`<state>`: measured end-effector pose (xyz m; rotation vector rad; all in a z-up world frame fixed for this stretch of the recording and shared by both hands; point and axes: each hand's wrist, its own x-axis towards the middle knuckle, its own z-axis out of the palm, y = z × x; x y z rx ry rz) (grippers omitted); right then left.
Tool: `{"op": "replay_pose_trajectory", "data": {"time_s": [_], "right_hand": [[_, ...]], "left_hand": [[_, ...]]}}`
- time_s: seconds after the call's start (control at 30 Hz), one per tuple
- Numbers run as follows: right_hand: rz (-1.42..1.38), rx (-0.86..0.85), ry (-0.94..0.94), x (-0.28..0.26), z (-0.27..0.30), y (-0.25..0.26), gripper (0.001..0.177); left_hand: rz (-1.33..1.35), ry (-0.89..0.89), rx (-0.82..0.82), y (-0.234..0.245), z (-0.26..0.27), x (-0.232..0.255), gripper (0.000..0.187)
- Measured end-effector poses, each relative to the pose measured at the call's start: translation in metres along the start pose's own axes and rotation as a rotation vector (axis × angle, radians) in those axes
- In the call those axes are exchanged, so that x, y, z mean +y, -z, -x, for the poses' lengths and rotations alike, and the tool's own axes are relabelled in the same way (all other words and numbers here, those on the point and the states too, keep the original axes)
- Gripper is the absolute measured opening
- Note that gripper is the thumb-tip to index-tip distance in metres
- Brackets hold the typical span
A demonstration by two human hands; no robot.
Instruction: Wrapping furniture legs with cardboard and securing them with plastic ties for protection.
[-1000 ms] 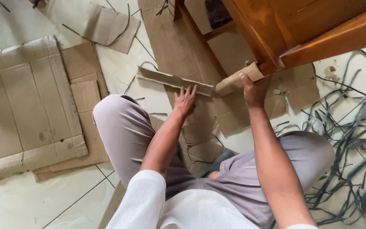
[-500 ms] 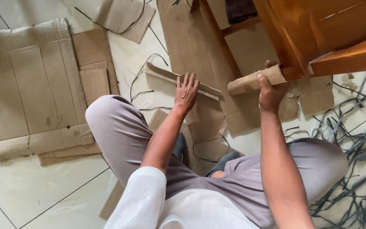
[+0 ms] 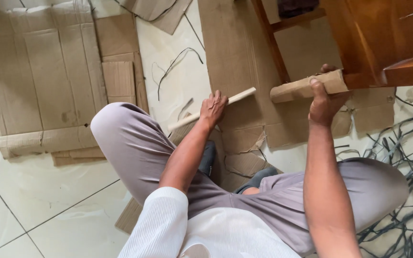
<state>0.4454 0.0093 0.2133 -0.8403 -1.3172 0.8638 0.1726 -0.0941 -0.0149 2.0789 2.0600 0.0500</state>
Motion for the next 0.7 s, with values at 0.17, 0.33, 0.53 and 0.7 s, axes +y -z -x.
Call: {"op": "replay_pose_trajectory", "data": {"time_s": [0.17,0.33,0.53,0.7], "right_hand": [[0.045,-0.041,-0.095,-0.041,0.000,-0.014,0.041],[0.073,-0.053,-0.113,-0.040,0.000,-0.013,0.035],[0.021,-0.049,-0.097,-0.032,0.002,-0.008,0.051],[0.062,-0.048,-0.068,-0.038,0.002,-0.012,0.041]], "left_hand": [[0.094,0.012,0.262,0.040,0.011,0.000,0.009],[0.031,-0.043,0.375,0.087,0.020,-0.014,0.012],[-0.001,0.041,0.098,0.044,0.021,-0.029,0.045],[-0.065,0.383,0.150,0.027,0.035,-0.053,0.065]]}}
